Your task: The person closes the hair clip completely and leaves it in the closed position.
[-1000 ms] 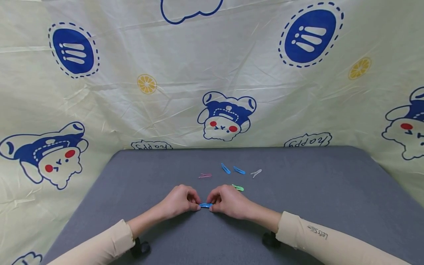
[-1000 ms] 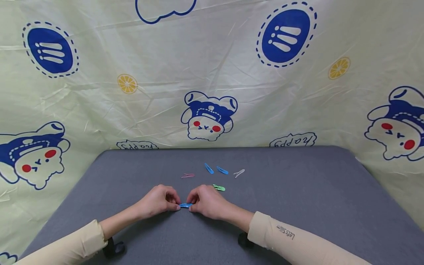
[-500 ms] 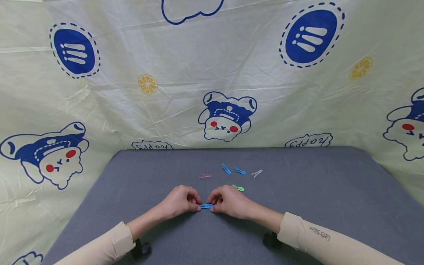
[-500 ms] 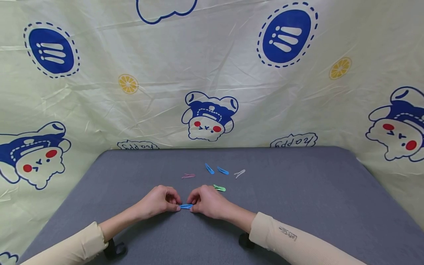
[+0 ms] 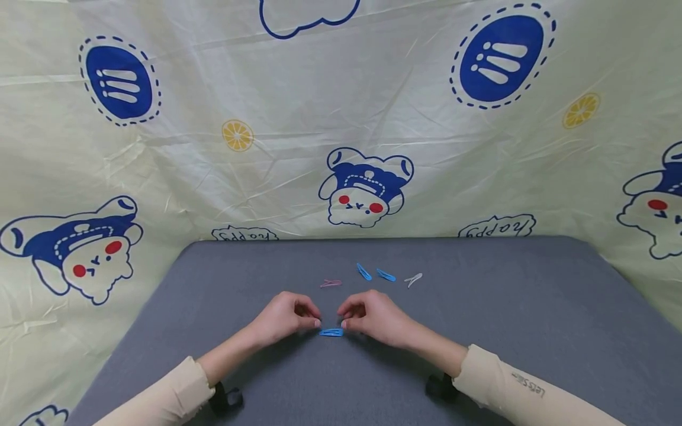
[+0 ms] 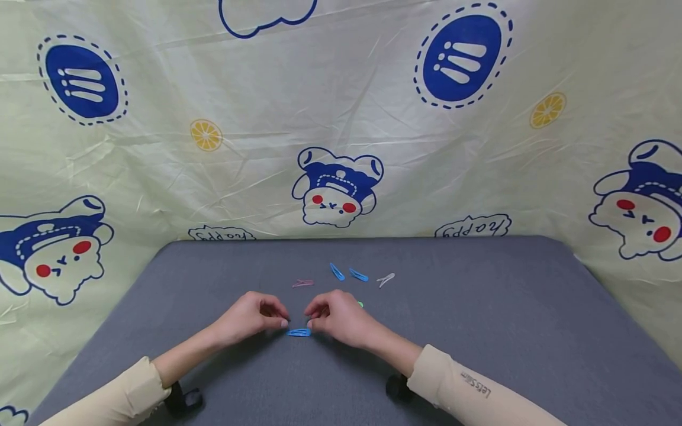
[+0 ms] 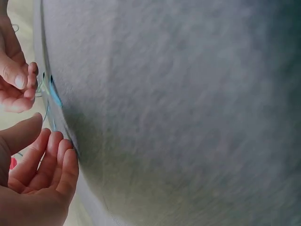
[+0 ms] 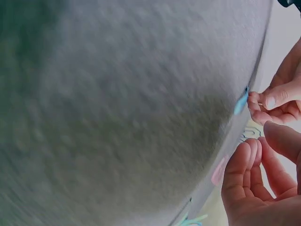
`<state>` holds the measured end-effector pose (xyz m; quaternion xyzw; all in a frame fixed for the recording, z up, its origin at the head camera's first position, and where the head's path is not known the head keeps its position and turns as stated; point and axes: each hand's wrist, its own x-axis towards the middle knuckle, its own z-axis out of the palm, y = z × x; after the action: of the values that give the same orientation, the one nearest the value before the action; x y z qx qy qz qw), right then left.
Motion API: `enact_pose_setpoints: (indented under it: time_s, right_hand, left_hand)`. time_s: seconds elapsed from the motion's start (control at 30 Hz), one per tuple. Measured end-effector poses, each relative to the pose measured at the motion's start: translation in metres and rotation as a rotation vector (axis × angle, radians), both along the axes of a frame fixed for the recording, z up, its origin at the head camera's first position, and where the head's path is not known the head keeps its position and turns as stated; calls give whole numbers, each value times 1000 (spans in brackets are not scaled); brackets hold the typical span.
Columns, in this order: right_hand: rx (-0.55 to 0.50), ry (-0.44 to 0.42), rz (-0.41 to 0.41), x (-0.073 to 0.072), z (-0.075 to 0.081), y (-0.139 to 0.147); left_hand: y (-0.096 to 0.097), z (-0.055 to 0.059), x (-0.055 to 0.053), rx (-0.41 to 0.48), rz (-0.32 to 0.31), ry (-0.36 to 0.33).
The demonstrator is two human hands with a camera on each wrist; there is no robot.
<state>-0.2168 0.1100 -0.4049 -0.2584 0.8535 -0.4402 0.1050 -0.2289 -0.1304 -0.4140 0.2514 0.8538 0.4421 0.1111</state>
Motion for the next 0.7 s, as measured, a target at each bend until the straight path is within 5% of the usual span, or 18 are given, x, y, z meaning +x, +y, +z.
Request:
enact_pose_setpoints:
  time_s: [0.7]
  right_hand:
    - [-4, 85, -140, -38, 12, 0]
  left_hand:
    - [-4, 10, -39, -23, 151, 80]
